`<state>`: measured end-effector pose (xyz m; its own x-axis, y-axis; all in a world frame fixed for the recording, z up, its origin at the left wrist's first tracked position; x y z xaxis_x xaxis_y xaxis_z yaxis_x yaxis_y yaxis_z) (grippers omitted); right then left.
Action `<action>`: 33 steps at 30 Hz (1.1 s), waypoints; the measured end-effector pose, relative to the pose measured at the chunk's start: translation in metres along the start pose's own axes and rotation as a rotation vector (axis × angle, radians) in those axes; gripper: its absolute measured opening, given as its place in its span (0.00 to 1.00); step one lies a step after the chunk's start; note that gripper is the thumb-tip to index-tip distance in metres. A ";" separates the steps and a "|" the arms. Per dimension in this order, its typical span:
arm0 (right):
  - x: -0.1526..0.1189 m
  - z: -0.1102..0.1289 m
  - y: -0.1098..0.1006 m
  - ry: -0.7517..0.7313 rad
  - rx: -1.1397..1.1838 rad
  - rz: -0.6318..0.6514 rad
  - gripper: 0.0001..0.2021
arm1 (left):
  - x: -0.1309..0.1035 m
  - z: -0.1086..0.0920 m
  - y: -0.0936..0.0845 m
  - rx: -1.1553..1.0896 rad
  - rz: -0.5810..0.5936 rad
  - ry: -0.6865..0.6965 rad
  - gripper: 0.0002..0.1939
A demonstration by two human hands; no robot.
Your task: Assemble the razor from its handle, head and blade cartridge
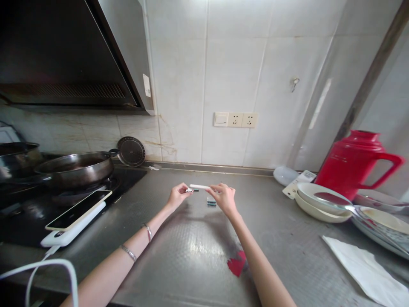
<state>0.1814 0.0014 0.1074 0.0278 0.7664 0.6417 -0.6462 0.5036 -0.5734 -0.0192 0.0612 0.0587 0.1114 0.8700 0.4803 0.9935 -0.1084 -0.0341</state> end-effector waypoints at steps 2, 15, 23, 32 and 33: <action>-0.001 -0.003 0.000 0.015 -0.005 -0.003 0.21 | 0.001 0.002 0.000 -0.004 0.001 -0.003 0.12; -0.003 0.000 0.002 0.022 -0.004 -0.023 0.22 | -0.002 -0.003 0.001 0.014 -0.002 -0.011 0.13; -0.005 0.007 0.005 -0.062 -0.003 0.027 0.21 | -0.003 -0.002 0.000 0.044 -0.014 -0.003 0.12; -0.004 0.002 0.000 -0.022 -0.006 0.017 0.21 | -0.004 0.006 0.007 0.049 0.026 0.008 0.11; -0.004 0.004 0.000 -0.036 0.012 0.035 0.20 | -0.005 0.006 0.007 0.046 0.024 0.003 0.11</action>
Point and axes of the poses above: each hand's wrist, its own x-axis towards the middle knuckle, its own y-axis out of the palm, z = x × y, the point moved 7 cm from there along x, towards the middle knuckle, and after that the axes turned 3 degrees about y, right-handed, at the moved point
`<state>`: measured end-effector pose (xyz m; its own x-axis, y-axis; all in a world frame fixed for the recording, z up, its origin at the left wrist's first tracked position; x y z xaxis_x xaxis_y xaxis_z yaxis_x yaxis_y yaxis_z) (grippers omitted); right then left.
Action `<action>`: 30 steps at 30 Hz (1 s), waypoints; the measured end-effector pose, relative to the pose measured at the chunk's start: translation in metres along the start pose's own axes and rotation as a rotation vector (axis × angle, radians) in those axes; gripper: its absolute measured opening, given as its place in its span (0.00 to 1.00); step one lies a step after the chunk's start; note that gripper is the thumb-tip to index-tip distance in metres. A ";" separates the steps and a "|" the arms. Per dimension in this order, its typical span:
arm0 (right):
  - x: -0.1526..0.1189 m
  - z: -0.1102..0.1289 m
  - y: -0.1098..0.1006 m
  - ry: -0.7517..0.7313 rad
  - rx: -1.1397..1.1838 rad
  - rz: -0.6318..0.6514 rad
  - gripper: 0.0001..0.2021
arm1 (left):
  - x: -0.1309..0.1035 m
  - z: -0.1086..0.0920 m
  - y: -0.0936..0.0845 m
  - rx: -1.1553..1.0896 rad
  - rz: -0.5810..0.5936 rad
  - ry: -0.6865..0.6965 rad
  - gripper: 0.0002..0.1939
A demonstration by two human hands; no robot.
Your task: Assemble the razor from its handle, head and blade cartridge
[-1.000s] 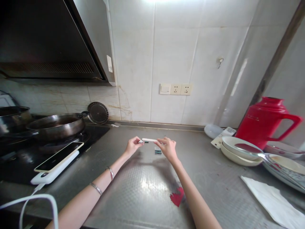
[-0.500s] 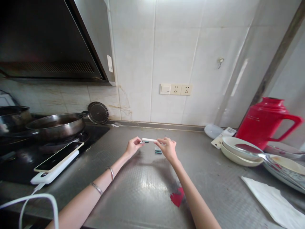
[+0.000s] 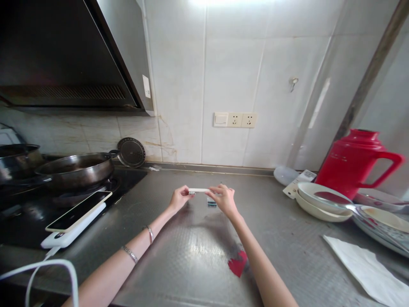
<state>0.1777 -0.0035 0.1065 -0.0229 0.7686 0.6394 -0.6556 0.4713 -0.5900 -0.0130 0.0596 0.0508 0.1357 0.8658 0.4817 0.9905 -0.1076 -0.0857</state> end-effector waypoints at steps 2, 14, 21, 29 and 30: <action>0.000 0.003 0.001 -0.022 0.025 0.028 0.19 | 0.000 -0.001 0.000 -0.001 0.002 -0.005 0.10; 0.001 -0.002 0.001 0.063 0.070 0.071 0.22 | -0.001 0.000 0.000 0.020 0.009 0.019 0.13; 0.001 -0.010 0.000 0.089 0.076 0.054 0.22 | -0.004 -0.005 0.006 0.003 0.042 0.024 0.10; 0.000 -0.010 0.000 0.075 0.193 0.118 0.22 | -0.005 -0.007 0.007 -0.068 0.027 -0.002 0.12; 0.000 -0.014 0.000 0.092 0.185 0.107 0.22 | -0.005 -0.008 0.008 -0.079 0.025 -0.005 0.12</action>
Point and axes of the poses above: each hand's wrist, its own x-axis towards the middle knuckle, its own y-axis out of the palm, z = x × y, the point moved 7 cm from there along x, towards the middle knuckle, and after that the axes turned 3 degrees about y, right-handed, at the moved point
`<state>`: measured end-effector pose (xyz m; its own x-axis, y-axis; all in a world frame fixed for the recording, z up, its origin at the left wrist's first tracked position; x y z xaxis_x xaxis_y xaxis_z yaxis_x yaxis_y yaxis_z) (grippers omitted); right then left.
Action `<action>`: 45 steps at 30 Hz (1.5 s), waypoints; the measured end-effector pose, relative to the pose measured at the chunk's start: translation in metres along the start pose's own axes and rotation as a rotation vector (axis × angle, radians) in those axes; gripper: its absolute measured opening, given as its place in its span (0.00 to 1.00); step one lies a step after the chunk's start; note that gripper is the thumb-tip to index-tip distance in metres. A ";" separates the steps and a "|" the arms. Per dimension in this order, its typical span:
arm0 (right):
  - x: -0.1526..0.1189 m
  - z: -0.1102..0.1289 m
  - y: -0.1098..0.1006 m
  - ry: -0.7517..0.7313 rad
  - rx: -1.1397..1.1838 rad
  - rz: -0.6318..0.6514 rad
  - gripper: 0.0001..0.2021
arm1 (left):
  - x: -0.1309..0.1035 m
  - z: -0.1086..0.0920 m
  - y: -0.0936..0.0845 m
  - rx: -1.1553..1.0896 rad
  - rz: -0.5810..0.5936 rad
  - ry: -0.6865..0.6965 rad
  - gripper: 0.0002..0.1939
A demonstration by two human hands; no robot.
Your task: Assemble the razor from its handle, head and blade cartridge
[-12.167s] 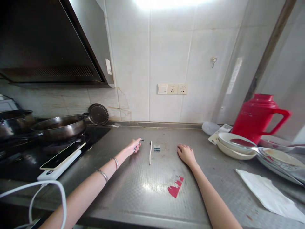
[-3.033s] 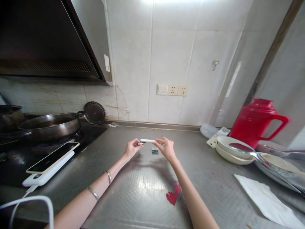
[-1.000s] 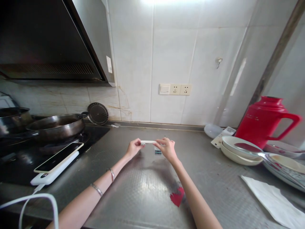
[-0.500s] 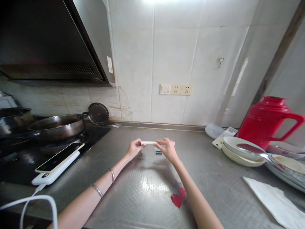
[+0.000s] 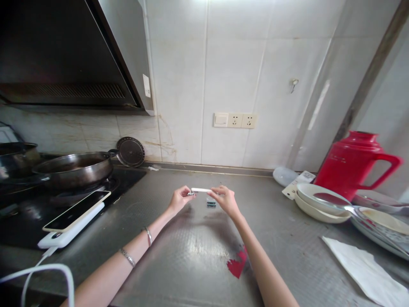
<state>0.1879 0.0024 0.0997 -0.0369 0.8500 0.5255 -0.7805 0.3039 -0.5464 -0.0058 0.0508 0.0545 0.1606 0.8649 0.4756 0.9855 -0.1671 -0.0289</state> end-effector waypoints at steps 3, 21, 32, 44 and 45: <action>0.001 -0.006 -0.003 0.024 0.008 -0.022 0.22 | 0.000 -0.001 0.001 -0.025 -0.008 -0.015 0.12; 0.003 -0.005 -0.003 0.014 0.039 0.058 0.20 | -0.008 -0.005 0.010 -0.143 0.015 -0.138 0.13; 0.006 -0.023 -0.008 0.149 0.229 -0.098 0.25 | -0.020 -0.006 0.020 -0.116 0.021 -0.222 0.15; -0.015 0.007 0.026 0.520 0.569 0.105 0.24 | -0.022 -0.007 0.015 -0.101 -0.075 -0.205 0.24; -0.021 0.012 0.027 0.545 0.593 0.124 0.25 | -0.022 -0.007 0.015 -0.105 -0.076 -0.188 0.23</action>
Point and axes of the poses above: each hand's wrist, its own x-axis towards the middle knuckle, its own y-axis out of the palm, z = x × y, the point moved 7 cm from there along x, towards the middle knuckle, and after that the axes turned 3 degrees about y, right-handed, at the moved point
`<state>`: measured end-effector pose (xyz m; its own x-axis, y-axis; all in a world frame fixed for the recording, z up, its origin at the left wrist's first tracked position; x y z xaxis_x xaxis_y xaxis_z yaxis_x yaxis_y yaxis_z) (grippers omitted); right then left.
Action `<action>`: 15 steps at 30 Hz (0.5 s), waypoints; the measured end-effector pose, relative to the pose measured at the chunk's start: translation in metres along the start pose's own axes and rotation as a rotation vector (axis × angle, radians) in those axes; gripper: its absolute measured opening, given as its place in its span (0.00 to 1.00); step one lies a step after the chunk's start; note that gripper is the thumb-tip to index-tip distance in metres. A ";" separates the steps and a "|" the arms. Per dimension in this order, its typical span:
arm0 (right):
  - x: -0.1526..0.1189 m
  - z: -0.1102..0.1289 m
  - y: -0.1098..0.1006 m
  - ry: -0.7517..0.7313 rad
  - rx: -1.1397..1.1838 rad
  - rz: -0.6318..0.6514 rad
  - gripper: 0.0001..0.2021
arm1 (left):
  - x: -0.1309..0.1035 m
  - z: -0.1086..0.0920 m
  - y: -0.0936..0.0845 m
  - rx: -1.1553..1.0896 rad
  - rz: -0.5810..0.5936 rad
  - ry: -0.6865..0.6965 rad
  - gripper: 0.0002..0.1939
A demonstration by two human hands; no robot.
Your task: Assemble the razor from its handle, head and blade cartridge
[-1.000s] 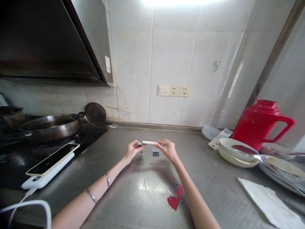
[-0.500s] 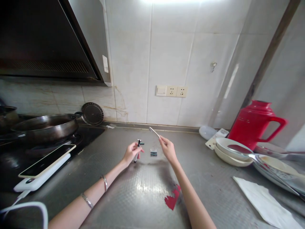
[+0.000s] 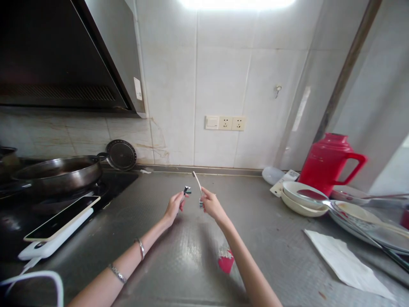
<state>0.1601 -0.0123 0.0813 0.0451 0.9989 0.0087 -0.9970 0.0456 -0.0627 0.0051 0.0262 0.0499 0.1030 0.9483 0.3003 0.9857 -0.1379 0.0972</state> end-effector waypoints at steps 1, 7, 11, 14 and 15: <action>-0.008 -0.001 0.003 0.023 0.026 0.015 0.26 | 0.001 0.000 0.000 -0.003 0.005 0.017 0.22; -0.044 -0.005 0.017 0.103 0.215 0.050 0.25 | -0.003 -0.005 0.006 0.033 0.057 0.069 0.17; -0.052 -0.015 0.028 0.124 0.336 0.056 0.28 | -0.005 -0.004 0.008 0.045 0.052 0.090 0.15; -0.062 -0.026 0.037 0.142 0.422 0.066 0.32 | -0.004 -0.003 0.003 0.042 -0.021 0.114 0.14; -0.066 -0.029 0.039 0.147 0.453 0.065 0.34 | -0.004 -0.003 0.001 0.042 -0.046 0.120 0.14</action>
<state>0.1202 -0.0768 0.0493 -0.0423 0.9913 -0.1245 -0.9238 0.0086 0.3827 0.0050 0.0215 0.0520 0.0438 0.9118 0.4083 0.9939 -0.0810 0.0743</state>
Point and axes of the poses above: each hand's wrist, its own x-axis towards the middle knuckle, its own y-axis out of the palm, z = x × y, the point moved 7 cm from there along x, towards the middle knuckle, and after that the axes turned 3 degrees about y, right-handed, at the moved point
